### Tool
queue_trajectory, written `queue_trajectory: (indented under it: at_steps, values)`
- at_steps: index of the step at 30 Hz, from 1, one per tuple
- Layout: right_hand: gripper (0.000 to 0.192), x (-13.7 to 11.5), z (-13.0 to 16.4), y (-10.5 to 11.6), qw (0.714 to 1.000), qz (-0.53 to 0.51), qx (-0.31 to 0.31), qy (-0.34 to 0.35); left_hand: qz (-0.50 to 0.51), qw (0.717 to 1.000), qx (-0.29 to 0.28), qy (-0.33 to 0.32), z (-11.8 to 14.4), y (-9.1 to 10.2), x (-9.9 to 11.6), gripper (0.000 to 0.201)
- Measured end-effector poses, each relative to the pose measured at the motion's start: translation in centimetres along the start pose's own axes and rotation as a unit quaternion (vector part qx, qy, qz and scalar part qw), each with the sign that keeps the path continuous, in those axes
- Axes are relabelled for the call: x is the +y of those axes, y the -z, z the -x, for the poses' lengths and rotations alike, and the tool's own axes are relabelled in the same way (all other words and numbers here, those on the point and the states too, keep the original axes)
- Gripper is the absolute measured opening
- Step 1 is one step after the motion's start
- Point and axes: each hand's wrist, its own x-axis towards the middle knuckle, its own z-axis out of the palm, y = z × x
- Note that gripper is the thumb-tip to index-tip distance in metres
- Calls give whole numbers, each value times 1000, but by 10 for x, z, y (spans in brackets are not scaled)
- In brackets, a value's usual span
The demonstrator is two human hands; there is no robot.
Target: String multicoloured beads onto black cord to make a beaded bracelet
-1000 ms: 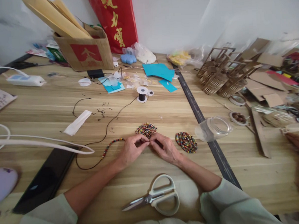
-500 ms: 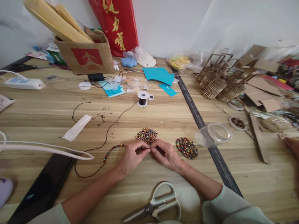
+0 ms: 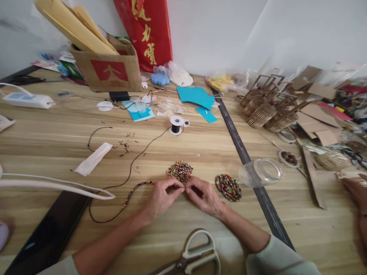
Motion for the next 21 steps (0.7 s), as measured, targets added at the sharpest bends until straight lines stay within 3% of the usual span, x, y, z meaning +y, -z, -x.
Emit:
queue_trajectory:
  at_steps: [21]
  values:
    - [23,1,0,2,1000,1,-1,-18,-40,999,9,0,2,2,-2,19]
